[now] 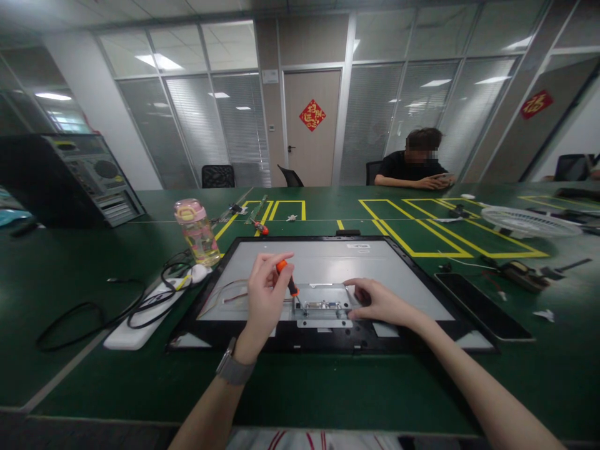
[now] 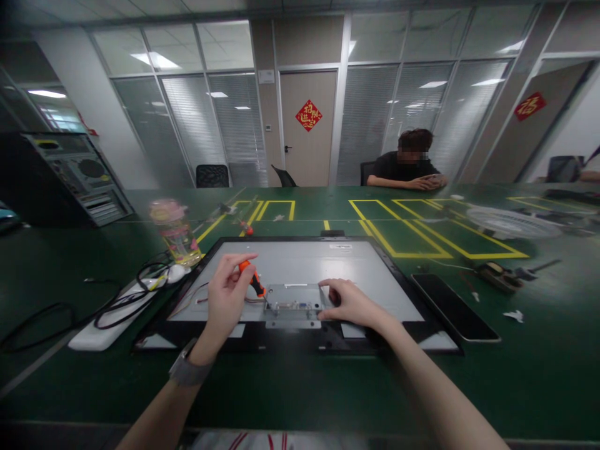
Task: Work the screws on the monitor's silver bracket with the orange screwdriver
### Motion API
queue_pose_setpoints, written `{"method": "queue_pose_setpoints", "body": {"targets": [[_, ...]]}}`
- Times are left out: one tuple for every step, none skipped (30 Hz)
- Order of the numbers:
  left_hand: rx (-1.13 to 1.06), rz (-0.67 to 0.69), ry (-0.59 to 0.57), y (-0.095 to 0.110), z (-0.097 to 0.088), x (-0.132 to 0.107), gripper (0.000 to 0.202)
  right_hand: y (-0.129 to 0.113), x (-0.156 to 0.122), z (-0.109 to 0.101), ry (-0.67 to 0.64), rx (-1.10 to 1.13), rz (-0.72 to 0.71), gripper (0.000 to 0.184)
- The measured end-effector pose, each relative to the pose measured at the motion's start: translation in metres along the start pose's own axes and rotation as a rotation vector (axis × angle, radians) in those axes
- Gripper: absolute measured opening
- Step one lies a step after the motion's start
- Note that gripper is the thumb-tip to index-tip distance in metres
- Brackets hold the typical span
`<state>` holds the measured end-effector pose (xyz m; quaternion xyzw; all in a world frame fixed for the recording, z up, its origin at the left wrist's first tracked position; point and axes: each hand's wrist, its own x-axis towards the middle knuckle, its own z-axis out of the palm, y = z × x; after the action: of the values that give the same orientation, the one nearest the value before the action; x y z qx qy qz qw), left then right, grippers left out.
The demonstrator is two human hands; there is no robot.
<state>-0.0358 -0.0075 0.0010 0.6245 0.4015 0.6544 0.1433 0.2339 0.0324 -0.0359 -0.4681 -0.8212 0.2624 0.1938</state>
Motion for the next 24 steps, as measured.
{"method": "queue_pose_setpoints", "body": {"targets": [[-0.011,-0.01,-0.005,0.0001,0.0002,0.0,0.021,0.0003,0.0,0.0,0.0,0.002,-0.002,0.062],[-0.026,-0.021,-0.012,0.0003,0.0003,-0.0002,0.022,0.0005,-0.0001,0.0001,0.0,0.005,-0.004,0.062],[-0.044,-0.033,-0.02,0.0005,0.0003,-0.0005,0.023,0.0006,-0.0001,0.0002,0.001,0.007,-0.006,0.062],[-0.062,-0.045,-0.029,0.0006,0.0003,-0.0009,0.025,0.0006,-0.0002,0.0002,0.001,0.008,-0.007,0.061],[-0.076,-0.054,-0.037,0.0007,0.0002,-0.0014,0.026,0.0005,-0.0002,0.0002,0.001,0.009,-0.006,0.061],[-0.078,-0.052,-0.038,0.0007,0.0001,-0.0019,0.026,0.0002,-0.0002,0.0002,0.0,0.008,-0.004,0.061],[-0.069,-0.039,-0.032,0.0006,0.0001,-0.0022,0.025,-0.0001,-0.0002,0.0001,0.0,0.007,-0.003,0.06],[-0.052,-0.018,-0.019,0.0004,0.0002,-0.0022,0.023,-0.0004,-0.0003,0.0,0.0,0.006,-0.004,0.06],[-0.033,0.005,-0.004,0.0003,0.0003,-0.0021,0.021,-0.0007,-0.0003,-0.0001,-0.001,0.008,-0.005,0.06],[-0.019,0.022,0.008,0.0001,0.0003,-0.0018,0.02,-0.0008,-0.0004,-0.0002,-0.002,0.01,-0.007,0.061],[-0.013,0.025,0.01,0.0,0.0004,-0.0014,0.02,-0.0009,-0.0004,-0.0002,-0.002,0.012,-0.008,0.061],[-0.018,0.012,0.006,0.0,0.0003,-0.0011,0.021,-0.0009,-0.0004,-0.0001,-0.001,0.012,-0.008,0.061],[-0.03,-0.011,-0.005,-0.0001,0.0002,-0.0009,0.023,-0.0008,-0.0004,-0.0001,0.0,0.01,-0.006,0.061],[-0.046,-0.035,-0.017,-0.0001,-0.0001,-0.0008,0.026,-0.0007,-0.0003,0.0,0.0,0.008,-0.004,0.061],[-0.061,-0.056,-0.027,-0.0001,-0.0004,-0.0009,0.028,-0.0006,-0.0002,0.0001,0.001,0.004,-0.004,0.061],[-0.072,-0.068,-0.033,-0.0001,-0.0007,-0.0012,0.03,-0.0004,0.0,0.0002,0.003,0.002,-0.007,0.06],[-0.075,-0.068,-0.035,0.0,-0.0009,-0.0015,0.031,-0.0002,0.0001,0.0003,0.003,0.001,-0.01,0.06],[-0.069,-0.057,-0.033,0.0002,-0.0011,-0.0019,0.03,0.0001,0.0003,0.0003,0.002,0.003,-0.014,0.06],[-0.051,-0.037,-0.026,0.0004,-0.001,-0.0021,0.028,0.0004,0.0004,0.0004,0.0,0.005,-0.016,0.06],[-0.024,-0.012,-0.016,0.0007,-0.0009,-0.0022,0.026,0.0009,0.0004,0.0004,-0.001,0.006,-0.016,0.06],[0.005,0.012,-0.005,0.0011,-0.0007,-0.0022,0.024,0.0013,0.0004,0.0005,-0.001,0.007,-0.016,0.06],[0.03,0.029,0.004,0.0015,-0.0005,-0.002,0.023,0.0017,0.0004,0.0005,-0.001,0.006,-0.015,0.061],[0.048,0.038,0.008,0.0018,-0.0003,-0.0017,0.022,0.002,0.0003,0.0006,0.0,0.004,-0.015,0.061],[0.054,0.037,0.01,0.0021,-0.0003,-0.0015,0.023,0.0021,0.0003,0.0007,0.0,0.001,-0.014,0.061]]}}
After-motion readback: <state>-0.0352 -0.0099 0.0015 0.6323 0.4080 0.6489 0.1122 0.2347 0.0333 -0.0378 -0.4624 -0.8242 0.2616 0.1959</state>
